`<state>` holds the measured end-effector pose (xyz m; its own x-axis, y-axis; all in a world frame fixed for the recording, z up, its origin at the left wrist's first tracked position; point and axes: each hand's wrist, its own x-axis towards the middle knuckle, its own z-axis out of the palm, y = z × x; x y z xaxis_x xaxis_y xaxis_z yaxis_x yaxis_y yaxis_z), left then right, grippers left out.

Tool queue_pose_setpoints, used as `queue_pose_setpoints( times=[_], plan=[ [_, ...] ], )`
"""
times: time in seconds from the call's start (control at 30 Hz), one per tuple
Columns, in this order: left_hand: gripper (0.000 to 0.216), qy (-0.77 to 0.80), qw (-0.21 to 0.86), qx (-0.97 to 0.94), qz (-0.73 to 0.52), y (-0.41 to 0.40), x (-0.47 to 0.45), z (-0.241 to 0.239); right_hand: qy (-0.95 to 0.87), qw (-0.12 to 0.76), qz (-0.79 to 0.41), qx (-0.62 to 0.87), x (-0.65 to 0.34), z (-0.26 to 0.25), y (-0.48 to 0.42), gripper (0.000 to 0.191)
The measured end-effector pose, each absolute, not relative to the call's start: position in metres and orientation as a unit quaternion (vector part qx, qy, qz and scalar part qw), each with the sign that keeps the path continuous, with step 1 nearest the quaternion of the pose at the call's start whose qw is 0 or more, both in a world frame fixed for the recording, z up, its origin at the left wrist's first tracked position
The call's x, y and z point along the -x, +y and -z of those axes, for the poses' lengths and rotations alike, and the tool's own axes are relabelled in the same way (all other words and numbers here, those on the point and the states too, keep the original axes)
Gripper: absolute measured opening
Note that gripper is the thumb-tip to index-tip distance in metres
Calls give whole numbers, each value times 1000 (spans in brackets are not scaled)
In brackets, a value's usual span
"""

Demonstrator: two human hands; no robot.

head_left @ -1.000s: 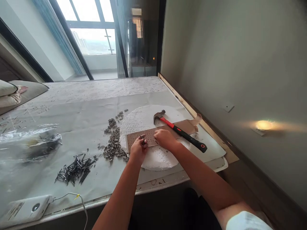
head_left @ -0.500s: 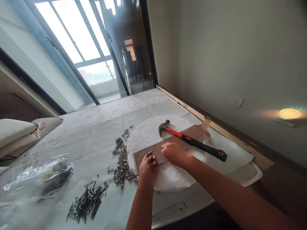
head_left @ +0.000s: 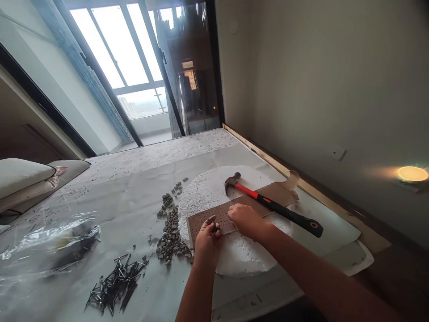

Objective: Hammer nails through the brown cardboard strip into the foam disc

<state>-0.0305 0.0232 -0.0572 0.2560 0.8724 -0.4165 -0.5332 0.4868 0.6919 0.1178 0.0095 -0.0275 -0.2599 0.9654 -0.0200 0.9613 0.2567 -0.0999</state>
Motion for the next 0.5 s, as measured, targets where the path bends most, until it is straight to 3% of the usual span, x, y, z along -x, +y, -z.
queue_pose_setpoints(
  times=[0.5],
  plan=[
    [29, 401, 762, -205, -466, 19, 31, 55, -784, -7, -41, 619, -113, 25, 8, 26]
  ],
)
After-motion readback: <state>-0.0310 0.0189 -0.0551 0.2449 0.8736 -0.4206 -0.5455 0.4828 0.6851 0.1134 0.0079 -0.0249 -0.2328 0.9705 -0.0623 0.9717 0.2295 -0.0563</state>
